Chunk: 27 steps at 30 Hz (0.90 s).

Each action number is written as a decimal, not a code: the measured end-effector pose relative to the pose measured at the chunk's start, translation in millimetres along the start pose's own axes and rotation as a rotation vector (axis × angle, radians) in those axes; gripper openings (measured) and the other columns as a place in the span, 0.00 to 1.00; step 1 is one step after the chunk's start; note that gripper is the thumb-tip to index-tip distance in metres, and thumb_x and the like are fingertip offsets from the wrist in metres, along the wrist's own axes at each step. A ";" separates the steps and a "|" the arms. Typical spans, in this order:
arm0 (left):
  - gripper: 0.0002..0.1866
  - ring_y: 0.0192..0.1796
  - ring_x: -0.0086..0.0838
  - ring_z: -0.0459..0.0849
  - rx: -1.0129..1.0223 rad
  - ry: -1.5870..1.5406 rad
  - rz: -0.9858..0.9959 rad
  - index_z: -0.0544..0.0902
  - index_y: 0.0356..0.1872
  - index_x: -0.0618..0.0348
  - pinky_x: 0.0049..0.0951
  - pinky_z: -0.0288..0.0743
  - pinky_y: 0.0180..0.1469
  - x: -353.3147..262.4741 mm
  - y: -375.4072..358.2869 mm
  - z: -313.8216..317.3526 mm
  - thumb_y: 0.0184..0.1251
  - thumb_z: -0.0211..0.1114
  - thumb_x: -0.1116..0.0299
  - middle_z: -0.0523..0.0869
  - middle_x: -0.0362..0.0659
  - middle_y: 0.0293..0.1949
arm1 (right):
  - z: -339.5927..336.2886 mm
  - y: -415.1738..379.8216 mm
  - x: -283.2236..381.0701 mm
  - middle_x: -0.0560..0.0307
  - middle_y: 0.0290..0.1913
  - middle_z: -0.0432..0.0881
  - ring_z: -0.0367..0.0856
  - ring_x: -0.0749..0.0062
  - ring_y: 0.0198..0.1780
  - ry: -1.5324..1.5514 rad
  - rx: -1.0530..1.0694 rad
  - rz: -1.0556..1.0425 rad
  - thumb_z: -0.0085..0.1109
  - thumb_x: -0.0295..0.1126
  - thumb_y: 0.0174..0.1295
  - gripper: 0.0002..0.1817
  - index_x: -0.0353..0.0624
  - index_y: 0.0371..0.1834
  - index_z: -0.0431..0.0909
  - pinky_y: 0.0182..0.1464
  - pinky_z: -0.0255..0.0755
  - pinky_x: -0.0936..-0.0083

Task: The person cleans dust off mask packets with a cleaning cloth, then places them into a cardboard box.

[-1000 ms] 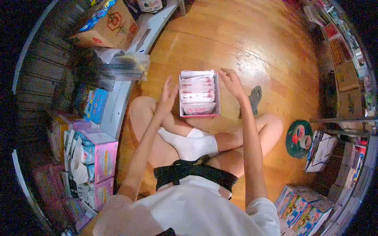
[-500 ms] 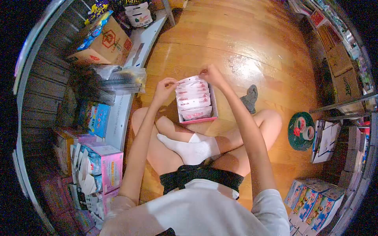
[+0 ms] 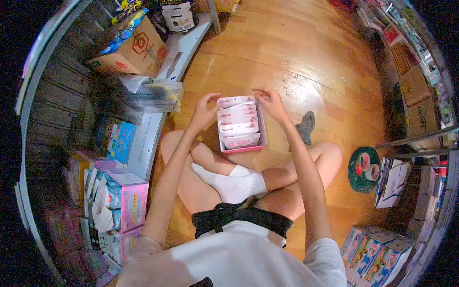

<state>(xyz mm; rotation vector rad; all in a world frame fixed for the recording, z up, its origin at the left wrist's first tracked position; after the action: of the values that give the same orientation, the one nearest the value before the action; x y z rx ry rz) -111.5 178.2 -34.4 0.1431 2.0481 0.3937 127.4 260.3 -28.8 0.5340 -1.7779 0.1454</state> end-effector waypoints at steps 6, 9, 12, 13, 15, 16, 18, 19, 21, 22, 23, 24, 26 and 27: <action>0.12 0.45 0.34 0.82 0.354 0.028 0.038 0.81 0.44 0.64 0.31 0.74 0.48 -12.8 8.6 10.6 0.64 0.61 0.68 0.84 0.51 0.42 | 1.4 -11.1 15.5 0.47 0.34 0.84 0.80 0.68 0.34 -0.255 0.192 -0.024 0.55 0.38 0.65 0.16 0.34 0.43 0.81 0.37 0.73 0.71; 0.15 0.49 0.32 0.82 0.529 0.077 -0.186 0.80 0.47 0.66 0.31 0.73 0.51 -12.6 9.0 23.2 0.69 0.57 0.64 0.84 0.52 0.45 | 12.4 -13.4 16.8 0.46 0.35 0.84 0.82 0.68 0.36 -0.311 0.276 -0.014 0.54 0.41 0.66 0.19 0.33 0.44 0.80 0.40 0.74 0.71; 0.20 0.52 0.45 0.80 0.534 0.124 -0.140 0.79 0.48 0.66 0.37 0.71 0.55 -23.0 14.6 25.9 0.74 0.46 0.59 0.82 0.57 0.48 | 18.7 -8.1 21.7 0.44 0.32 0.83 0.82 0.61 0.34 -0.460 0.296 -0.026 0.51 0.47 0.66 0.23 0.34 0.40 0.79 0.39 0.74 0.67; 0.21 0.52 0.47 0.79 0.543 0.144 -0.128 0.78 0.48 0.66 0.38 0.70 0.56 -24.6 18.7 26.5 0.74 0.44 0.58 0.82 0.58 0.48 | 19.7 -4.8 24.4 0.43 0.31 0.82 0.82 0.58 0.34 -0.502 0.309 -0.036 0.50 0.49 0.67 0.24 0.34 0.39 0.79 0.39 0.74 0.66; 0.24 0.50 0.54 0.79 0.557 0.173 -0.073 0.78 0.45 0.68 0.43 0.71 0.53 -26.7 23.0 29.4 0.75 0.39 0.57 0.82 0.61 0.44 | 22.5 -2.5 29.3 0.42 0.31 0.82 0.82 0.54 0.34 -0.563 0.336 -0.035 0.48 0.51 0.67 0.26 0.34 0.37 0.79 0.39 0.73 0.64; 0.26 0.48 0.58 0.78 0.564 0.187 -0.047 0.78 0.44 0.68 0.46 0.71 0.52 -25.9 24.0 31.2 0.75 0.37 0.56 0.81 0.63 0.41 | 24.4 -2.3 30.9 0.41 0.31 0.82 0.82 0.51 0.34 -0.593 0.351 -0.034 0.47 0.52 0.67 0.27 0.35 0.36 0.79 0.39 0.73 0.63; 0.26 0.48 0.57 0.79 0.632 0.260 -0.050 0.78 0.44 0.68 0.47 0.71 0.52 -21.4 27.4 35.1 0.75 0.36 0.55 0.81 0.63 0.42 | 28.0 -1.8 31.0 0.40 0.30 0.82 0.82 0.49 0.34 -0.630 0.373 -0.061 0.45 0.54 0.67 0.28 0.35 0.38 0.79 0.40 0.73 0.62; 0.27 0.48 0.57 0.79 0.665 0.297 -0.051 0.78 0.44 0.68 0.48 0.71 0.52 -19.8 27.2 36.9 0.75 0.36 0.55 0.81 0.63 0.42 | 29.7 -1.0 30.5 0.39 0.30 0.82 0.82 0.48 0.34 -0.648 0.384 -0.077 0.45 0.54 0.67 0.28 0.35 0.38 0.79 0.40 0.73 0.62; 0.28 0.48 0.56 0.79 0.755 0.371 -0.180 0.78 0.47 0.66 0.47 0.71 0.53 -21.7 26.0 38.9 0.74 0.36 0.51 0.81 0.61 0.45 | 35.5 1.0 25.2 0.39 0.30 0.82 0.82 0.47 0.35 -0.678 0.409 -0.091 0.44 0.55 0.67 0.29 0.36 0.40 0.79 0.40 0.74 0.62; 0.29 0.48 0.56 0.79 0.799 0.408 -0.243 0.79 0.49 0.65 0.47 0.71 0.54 -24.5 25.3 38.5 0.74 0.37 0.49 0.81 0.60 0.47 | 37.7 2.0 22.6 0.39 0.30 0.82 0.82 0.47 0.35 -0.693 0.420 -0.099 0.44 0.55 0.67 0.29 0.37 0.42 0.79 0.41 0.74 0.62; 0.28 0.48 0.56 0.80 0.775 0.401 -0.233 0.80 0.47 0.65 0.47 0.72 0.53 -24.9 25.4 38.4 0.73 0.39 0.51 0.82 0.60 0.46 | 38.4 3.1 19.0 0.39 0.31 0.82 0.82 0.47 0.36 -0.674 0.422 -0.069 0.44 0.56 0.67 0.29 0.38 0.42 0.79 0.43 0.73 0.60; 0.26 0.47 0.55 0.80 0.752 0.394 -0.222 0.80 0.45 0.65 0.47 0.73 0.52 -22.9 25.0 39.2 0.72 0.41 0.52 0.82 0.60 0.45 | 39.4 3.8 19.6 0.39 0.33 0.82 0.82 0.47 0.38 -0.655 0.424 -0.038 0.44 0.56 0.66 0.29 0.39 0.42 0.79 0.46 0.71 0.59; 0.23 0.45 0.52 0.82 0.656 0.323 -0.148 0.81 0.45 0.65 0.45 0.74 0.50 -21.5 23.6 37.9 0.71 0.47 0.54 0.83 0.59 0.44 | 36.6 6.6 23.1 0.40 0.36 0.83 0.82 0.49 0.39 -0.588 0.395 0.000 0.46 0.53 0.66 0.26 0.39 0.44 0.79 0.47 0.72 0.60; 0.21 0.45 0.50 0.83 0.579 0.259 -0.085 0.80 0.46 0.64 0.43 0.75 0.48 -20.6 22.2 33.9 0.71 0.50 0.55 0.83 0.57 0.44 | 31.5 10.2 25.8 0.42 0.36 0.83 0.83 0.51 0.38 -0.542 0.366 0.006 0.49 0.49 0.66 0.23 0.38 0.45 0.79 0.45 0.73 0.63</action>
<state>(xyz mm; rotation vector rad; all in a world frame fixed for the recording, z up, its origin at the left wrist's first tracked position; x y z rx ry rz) -73.3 201.0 -24.9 0.3684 2.3660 -0.2577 90.5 250.5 -11.5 0.8926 -2.2965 0.3613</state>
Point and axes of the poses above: each hand's wrist, its own y-axis towards the middle knuckle, its own z-axis out of the palm, x = y × z, the point moved 4 cm from there along y, towards the middle knuckle
